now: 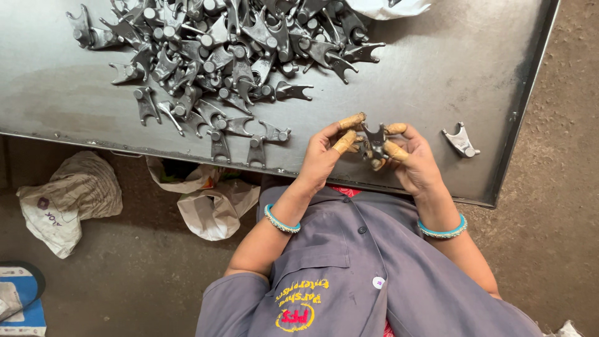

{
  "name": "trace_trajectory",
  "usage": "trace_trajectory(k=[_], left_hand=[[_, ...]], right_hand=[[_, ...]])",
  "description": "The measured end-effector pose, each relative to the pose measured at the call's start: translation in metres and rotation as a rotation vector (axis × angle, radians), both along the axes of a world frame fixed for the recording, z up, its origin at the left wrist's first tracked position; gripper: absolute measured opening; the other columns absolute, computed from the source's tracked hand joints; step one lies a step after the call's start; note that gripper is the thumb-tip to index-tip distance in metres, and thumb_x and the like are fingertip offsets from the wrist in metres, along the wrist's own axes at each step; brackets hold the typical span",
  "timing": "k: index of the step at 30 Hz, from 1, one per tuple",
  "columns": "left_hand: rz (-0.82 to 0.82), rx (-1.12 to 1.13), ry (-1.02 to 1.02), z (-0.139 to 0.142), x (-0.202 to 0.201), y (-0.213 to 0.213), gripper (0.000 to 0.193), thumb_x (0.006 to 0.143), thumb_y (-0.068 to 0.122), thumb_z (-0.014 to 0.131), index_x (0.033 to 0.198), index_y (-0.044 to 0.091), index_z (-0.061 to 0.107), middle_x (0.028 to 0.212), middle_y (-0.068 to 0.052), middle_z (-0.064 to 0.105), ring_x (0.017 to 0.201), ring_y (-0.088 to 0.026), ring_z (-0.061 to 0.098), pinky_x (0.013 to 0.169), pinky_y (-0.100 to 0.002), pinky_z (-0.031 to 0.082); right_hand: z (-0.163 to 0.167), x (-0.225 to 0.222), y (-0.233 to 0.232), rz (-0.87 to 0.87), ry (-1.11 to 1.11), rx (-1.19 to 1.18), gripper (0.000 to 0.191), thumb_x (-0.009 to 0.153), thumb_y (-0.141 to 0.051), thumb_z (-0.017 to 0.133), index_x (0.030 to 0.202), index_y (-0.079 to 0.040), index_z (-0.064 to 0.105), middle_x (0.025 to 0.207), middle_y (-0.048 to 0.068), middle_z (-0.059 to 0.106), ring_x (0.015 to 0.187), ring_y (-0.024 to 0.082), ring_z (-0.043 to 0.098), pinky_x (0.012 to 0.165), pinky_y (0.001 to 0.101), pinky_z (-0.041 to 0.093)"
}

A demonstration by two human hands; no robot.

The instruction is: The person picks up fork-shaped metal castings one at a time from a pile on a metal table, turns each casting over in both hands to view its surfaces, and sets it back down or places it into a white bag beside the pile.

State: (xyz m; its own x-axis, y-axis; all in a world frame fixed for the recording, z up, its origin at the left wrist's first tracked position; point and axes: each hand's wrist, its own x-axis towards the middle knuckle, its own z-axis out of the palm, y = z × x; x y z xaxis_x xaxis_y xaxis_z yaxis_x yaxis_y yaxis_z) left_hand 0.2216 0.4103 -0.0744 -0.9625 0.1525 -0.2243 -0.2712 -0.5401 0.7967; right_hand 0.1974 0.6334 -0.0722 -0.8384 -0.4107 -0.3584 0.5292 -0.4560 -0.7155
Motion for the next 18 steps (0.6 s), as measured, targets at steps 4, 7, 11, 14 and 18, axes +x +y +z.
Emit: trace_trajectory(k=[4, 7, 11, 14, 18], left_hand=[[0.057, -0.058, 0.054, -0.004, 0.002, 0.000, 0.032, 0.101, 0.002, 0.065, 0.133, -0.002, 0.066, 0.124, -0.007, 0.072, 0.111, -0.012, 0.067, 0.100, -0.028, 0.054], [0.064, -0.067, 0.033, -0.010, 0.004, -0.001, 0.028, 0.099, 0.000, 0.066, 0.127, -0.002, 0.068, 0.120, -0.005, 0.073, 0.108, -0.011, 0.067, 0.098, -0.027, 0.054], [0.102, -0.125, 0.046, -0.013, 0.004, -0.002, 0.025, 0.100, -0.001, 0.065, 0.124, -0.003, 0.070, 0.112, -0.005, 0.073, 0.101, -0.010, 0.067, 0.090, -0.026, 0.054], [0.130, -0.289, 0.084, -0.008, 0.002, -0.004, 0.030, 0.097, -0.001, 0.060, 0.125, -0.001, 0.069, 0.110, -0.002, 0.074, 0.098, -0.007, 0.067, 0.085, -0.023, 0.056], [0.136, -0.450, 0.094, 0.007, -0.001, -0.007, 0.026, 0.099, 0.005, 0.065, 0.124, 0.002, 0.070, 0.108, -0.001, 0.073, 0.094, -0.006, 0.065, 0.078, -0.023, 0.054]], right_hand=[[0.000, -0.001, 0.002, 0.040, -0.182, -0.137, 0.036, 0.097, -0.018, 0.073, 0.126, 0.000, 0.061, 0.101, 0.012, 0.072, 0.083, 0.020, 0.071, 0.066, 0.0311, 0.059], [0.004, -0.002, 0.001, 0.061, -0.220, -0.070, 0.040, 0.096, -0.026, 0.072, 0.122, 0.003, 0.063, 0.097, 0.014, 0.073, 0.076, 0.019, 0.071, 0.061, 0.0289, 0.057], [0.023, -0.010, 0.001, 0.225, -0.059, 0.142, 0.034, 0.091, -0.019, 0.076, 0.114, 0.003, 0.065, 0.091, 0.011, 0.073, 0.071, 0.015, 0.067, 0.060, 0.0265, 0.054], [0.056, -0.030, 0.001, 0.524, 0.102, 0.450, 0.027, 0.087, -0.014, 0.080, 0.106, 0.002, 0.069, 0.082, 0.007, 0.070, 0.066, 0.012, 0.064, 0.054, 0.0268, 0.050], [0.110, -0.075, -0.003, 0.894, 0.318, 0.946, 0.025, 0.078, -0.016, 0.083, 0.098, -0.003, 0.075, 0.070, 0.009, 0.074, 0.056, 0.015, 0.066, 0.049, 0.0301, 0.053]])
